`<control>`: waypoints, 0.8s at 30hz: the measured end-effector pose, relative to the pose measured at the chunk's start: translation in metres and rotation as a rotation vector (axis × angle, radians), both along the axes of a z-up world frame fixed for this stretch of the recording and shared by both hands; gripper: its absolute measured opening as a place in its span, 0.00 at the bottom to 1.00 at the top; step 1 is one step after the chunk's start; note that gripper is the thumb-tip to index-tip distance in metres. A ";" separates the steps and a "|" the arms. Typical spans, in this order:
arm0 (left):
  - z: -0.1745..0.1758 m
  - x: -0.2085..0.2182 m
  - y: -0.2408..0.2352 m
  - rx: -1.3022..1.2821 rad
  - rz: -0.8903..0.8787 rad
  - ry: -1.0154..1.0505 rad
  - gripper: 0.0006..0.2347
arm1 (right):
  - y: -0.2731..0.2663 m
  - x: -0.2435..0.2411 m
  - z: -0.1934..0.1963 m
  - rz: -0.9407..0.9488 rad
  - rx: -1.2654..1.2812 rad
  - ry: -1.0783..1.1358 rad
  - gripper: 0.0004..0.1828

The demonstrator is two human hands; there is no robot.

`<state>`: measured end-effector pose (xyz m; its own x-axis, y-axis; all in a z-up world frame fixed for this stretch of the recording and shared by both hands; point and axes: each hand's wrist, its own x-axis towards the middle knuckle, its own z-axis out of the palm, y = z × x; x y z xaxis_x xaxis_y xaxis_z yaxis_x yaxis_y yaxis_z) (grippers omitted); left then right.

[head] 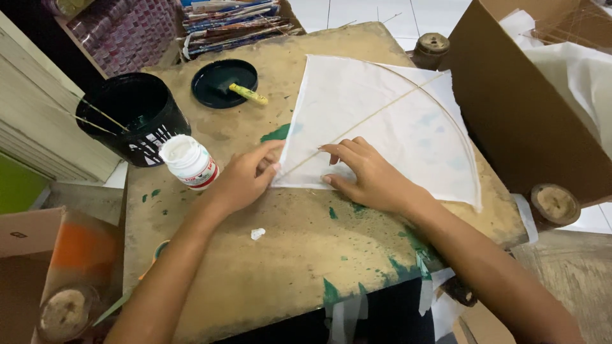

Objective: Assembling a kite by applying glue to the paper edges and folding them over the bamboo frame.

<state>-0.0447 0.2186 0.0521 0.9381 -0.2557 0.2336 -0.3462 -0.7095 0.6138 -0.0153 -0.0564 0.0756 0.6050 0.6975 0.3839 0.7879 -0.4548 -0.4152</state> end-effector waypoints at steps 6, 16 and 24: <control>-0.004 0.004 0.003 0.092 -0.111 -0.076 0.24 | 0.004 0.004 -0.018 -0.009 -0.044 -0.060 0.30; -0.009 0.006 0.000 0.238 -0.044 -0.044 0.29 | 0.021 0.005 -0.028 -0.073 -0.094 -0.126 0.37; -0.011 0.009 -0.002 0.250 -0.009 0.045 0.29 | 0.022 0.005 -0.032 -0.215 -0.162 -0.182 0.43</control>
